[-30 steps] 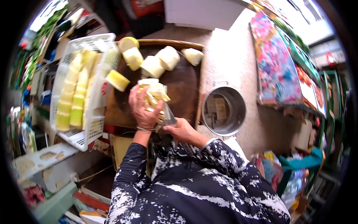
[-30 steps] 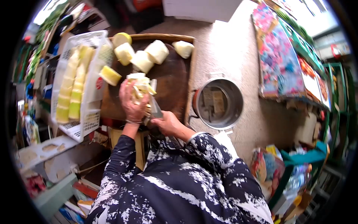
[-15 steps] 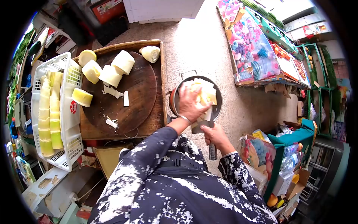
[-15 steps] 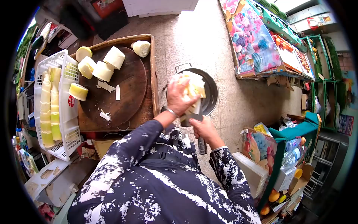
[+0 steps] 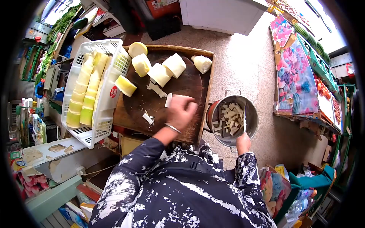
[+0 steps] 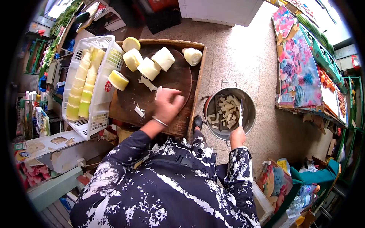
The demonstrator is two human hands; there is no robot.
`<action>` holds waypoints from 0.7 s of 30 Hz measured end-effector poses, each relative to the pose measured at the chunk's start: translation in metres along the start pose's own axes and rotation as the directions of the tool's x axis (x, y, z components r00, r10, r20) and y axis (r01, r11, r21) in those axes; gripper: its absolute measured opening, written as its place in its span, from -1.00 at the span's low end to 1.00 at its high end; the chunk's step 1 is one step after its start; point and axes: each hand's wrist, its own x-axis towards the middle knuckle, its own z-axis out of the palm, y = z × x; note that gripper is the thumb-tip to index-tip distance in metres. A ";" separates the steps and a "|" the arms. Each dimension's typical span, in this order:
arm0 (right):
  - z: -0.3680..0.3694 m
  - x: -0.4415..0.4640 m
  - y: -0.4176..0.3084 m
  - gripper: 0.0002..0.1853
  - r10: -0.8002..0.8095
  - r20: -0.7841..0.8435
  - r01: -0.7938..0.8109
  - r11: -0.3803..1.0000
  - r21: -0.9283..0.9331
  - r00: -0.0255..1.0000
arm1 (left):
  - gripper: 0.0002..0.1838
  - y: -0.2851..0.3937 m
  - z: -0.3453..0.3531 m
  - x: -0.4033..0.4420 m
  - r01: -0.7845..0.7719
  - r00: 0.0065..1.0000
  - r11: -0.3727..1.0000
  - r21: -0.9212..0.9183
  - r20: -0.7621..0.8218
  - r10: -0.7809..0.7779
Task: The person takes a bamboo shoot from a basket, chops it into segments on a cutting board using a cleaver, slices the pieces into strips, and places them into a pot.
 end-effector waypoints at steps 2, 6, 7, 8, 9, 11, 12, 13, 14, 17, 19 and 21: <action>0.007 0.010 0.011 -0.72 0.005 -0.023 -0.003 0.997 0.073 1.000 | -0.77 -0.047 -0.030 0.007 0.273 0.947 0.944 0.184 -0.225 -0.230; 0.007 0.027 0.036 -0.73 -0.087 0.088 0.058 0.956 0.287 0.992 | -0.38 -0.123 -0.045 0.030 0.362 0.922 0.917 0.169 -0.210 -0.326; 0.019 0.030 0.047 -0.80 -0.110 0.004 0.099 0.908 0.408 0.994 | -0.42 -0.135 -0.044 0.035 0.313 0.946 0.914 0.258 -0.165 -0.277; 0.031 0.036 0.057 -0.86 -0.120 -0.078 0.143 0.843 0.518 0.990 | -0.45 -0.146 -0.042 0.036 0.258 0.966 0.903 0.344 -0.113 -0.233; 0.021 0.030 0.054 -0.86 -0.123 -0.078 0.146 0.848 0.510 0.989 | -0.50 -0.132 -0.043 0.042 0.340 0.941 0.877 0.339 -0.131 -0.313; -0.028 -0.001 0.030 -0.90 -0.098 0.219 -0.127 0.565 0.815 0.971 | -0.58 -0.132 -0.042 0.048 0.405 0.914 0.845 0.349 -0.163 -0.371; -0.044 -0.014 0.019 -0.85 -0.127 0.242 -0.156 0.473 0.867 0.962 | -0.65 -0.132 -0.042 0.050 0.453 0.891 0.833 0.318 -0.181 -0.416; -0.055 -0.023 0.011 -0.83 -0.157 0.239 -0.147 0.449 0.881 0.958 | -0.65 -0.133 -0.041 0.052 0.460 0.888 0.831 0.313 -0.188 -0.420; -0.065 -0.032 0.003 -0.81 -0.187 0.235 -0.138 0.423 0.895 0.954 | -0.74 -0.136 -0.040 0.055 0.481 0.877 0.815 0.324 -0.198 -0.439; -0.099 -0.061 -0.036 -0.77 -0.345 0.279 -0.128 0.401 0.907 0.896 | -0.84 -0.134 -0.035 0.052 0.480 0.876 0.798 0.363 -0.235 -0.420; -0.107 -0.070 -0.059 -0.77 -0.468 0.330 -0.114 0.432 0.895 0.820 | -0.85 -0.130 -0.036 0.045 0.416 0.907 0.814 0.406 -0.253 -0.337; -0.104 -0.080 -0.084 -0.77 -0.543 0.376 -0.107 0.462 0.880 0.750 | -0.84 -0.116 -0.048 0.031 0.443 0.894 0.804 0.396 -0.128 -0.430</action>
